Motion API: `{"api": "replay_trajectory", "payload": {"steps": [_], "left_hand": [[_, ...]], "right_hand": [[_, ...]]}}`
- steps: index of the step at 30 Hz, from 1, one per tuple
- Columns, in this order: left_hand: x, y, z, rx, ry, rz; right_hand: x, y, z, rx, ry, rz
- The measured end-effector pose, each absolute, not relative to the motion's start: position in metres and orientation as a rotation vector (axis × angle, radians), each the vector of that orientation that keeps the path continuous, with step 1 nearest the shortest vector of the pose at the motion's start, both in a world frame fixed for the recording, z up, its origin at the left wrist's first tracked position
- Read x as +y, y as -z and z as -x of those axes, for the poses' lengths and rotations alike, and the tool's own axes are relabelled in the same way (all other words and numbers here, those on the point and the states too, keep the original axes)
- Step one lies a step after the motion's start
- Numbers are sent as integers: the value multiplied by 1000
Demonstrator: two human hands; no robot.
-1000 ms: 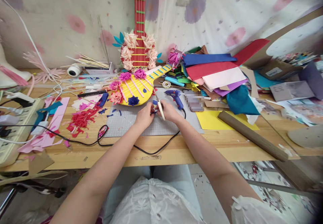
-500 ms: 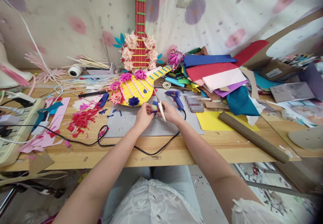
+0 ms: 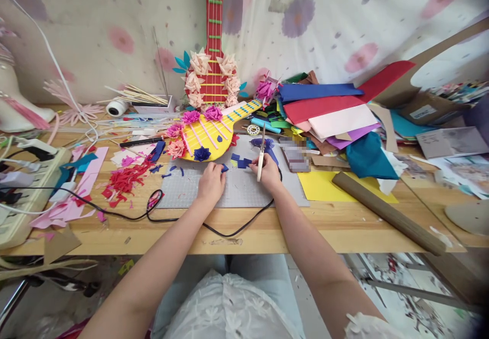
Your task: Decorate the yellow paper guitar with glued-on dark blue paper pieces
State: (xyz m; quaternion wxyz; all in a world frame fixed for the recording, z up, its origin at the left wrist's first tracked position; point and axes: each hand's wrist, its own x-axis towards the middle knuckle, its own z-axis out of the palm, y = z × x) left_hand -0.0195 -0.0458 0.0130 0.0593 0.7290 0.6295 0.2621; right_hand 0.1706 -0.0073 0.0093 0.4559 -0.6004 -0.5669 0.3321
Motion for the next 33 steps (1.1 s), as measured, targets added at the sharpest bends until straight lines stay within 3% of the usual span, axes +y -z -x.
{"api": "replay_trajectory", "payload": {"steps": [14, 33], "left_hand": [[-31, -28, 11, 1936, -338, -2341], [-25, -42, 5, 1876, -133, -2511]], "right_hand": [[-9, -4, -174, -1391, -830, 1482], [-9, -8, -169, -1292, -952, 1411]]}}
